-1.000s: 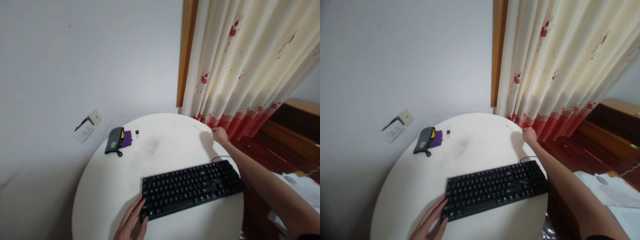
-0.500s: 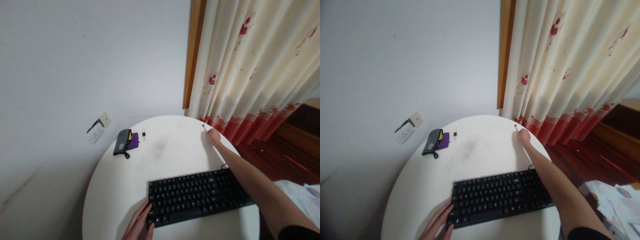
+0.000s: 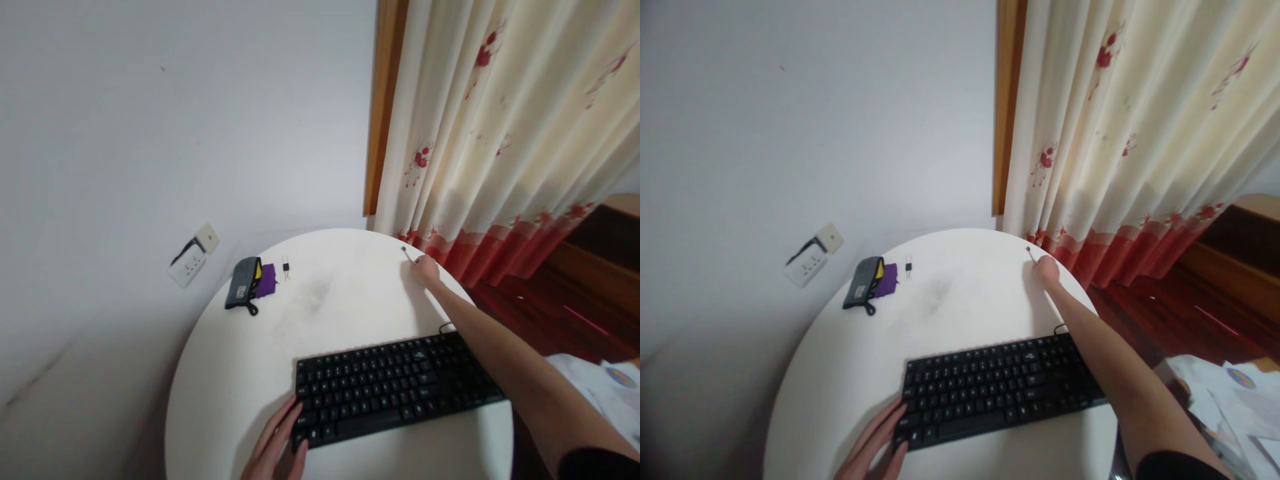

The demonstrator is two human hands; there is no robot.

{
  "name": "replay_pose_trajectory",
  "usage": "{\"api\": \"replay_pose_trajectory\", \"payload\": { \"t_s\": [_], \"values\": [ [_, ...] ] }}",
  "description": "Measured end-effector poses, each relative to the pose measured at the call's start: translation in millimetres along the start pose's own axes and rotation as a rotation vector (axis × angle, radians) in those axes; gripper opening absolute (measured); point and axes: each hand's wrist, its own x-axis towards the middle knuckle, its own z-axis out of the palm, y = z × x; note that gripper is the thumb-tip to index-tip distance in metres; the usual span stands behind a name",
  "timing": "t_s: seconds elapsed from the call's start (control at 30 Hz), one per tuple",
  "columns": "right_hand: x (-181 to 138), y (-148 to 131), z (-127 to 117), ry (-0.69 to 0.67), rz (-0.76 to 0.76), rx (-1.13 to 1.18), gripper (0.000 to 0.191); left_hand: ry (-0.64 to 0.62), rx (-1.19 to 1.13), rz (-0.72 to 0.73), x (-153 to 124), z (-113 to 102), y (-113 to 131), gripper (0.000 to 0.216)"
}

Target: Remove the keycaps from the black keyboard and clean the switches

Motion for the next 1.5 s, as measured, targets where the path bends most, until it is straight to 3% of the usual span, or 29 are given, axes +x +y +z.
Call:
{"api": "replay_pose_trajectory", "payload": {
  "t_s": [0.13, 0.27, 0.4, 0.47, 0.57, 0.67, 0.73, 0.83, 0.97, 1.2, 1.33, 1.5],
  "values": [
    [-14, -6, -12, 0.032, -0.072, 0.011, 0.035, 0.005, -0.031, -0.03, 2, -2, 8, 0.038],
    [-48, -4, -25, 0.027, -0.168, 0.047, 0.034, -0.002, -0.04, -0.045, 1, -2, 10, 0.038],
    [-102, 20, -38, -0.001, -0.228, 0.106, 0.033, 0.001, -0.033, -0.014, 0, -1, 7, 0.039],
    [-134, 38, -46, 0.038, -0.237, 0.262, 0.033, 0.006, -0.029, -0.011, -1, 0, 8, 0.039],
    [-185, 65, -60, 0.173, -0.139, 0.424, 0.038, 0.008, -0.032, -0.035, -1, 0, 12, 0.038],
    [-228, 90, -68, 0.459, 0.02, 0.344, 0.038, 0.004, -0.033, -0.057, 0, 0, 17, 0.038],
    [-245, 105, -64, 0.529, 0.048, 0.224, 0.043, -0.005, -0.036, -0.069, 1, 0, 20, 0.037],
    [-252, 122, -46, 0.471, 0.057, 0.093, 0.055, -0.012, -0.068, -0.102, 1, 0, 22, 0.04],
    [-247, 130, -22, 0.312, -0.008, 0.159, 0.064, -0.007, -0.139, -0.159, 1, 2, 23, 0.042],
    [-231, 118, -15, 0.278, 0.002, 0.166, 0.065, 0.092, -0.112, -0.216, 6, 11, 26, 0.039],
    [-227, 109, -16, 0.326, -0.006, 0.08, 0.066, 0.04, -0.08, -0.191, 3, 13, 24, 0.043],
    [-240, 92, -33, 0.566, -0.053, 0.194, 0.056, -0.023, -0.172, -0.274, 8, 1, 25, 0.048]
  ]
}}
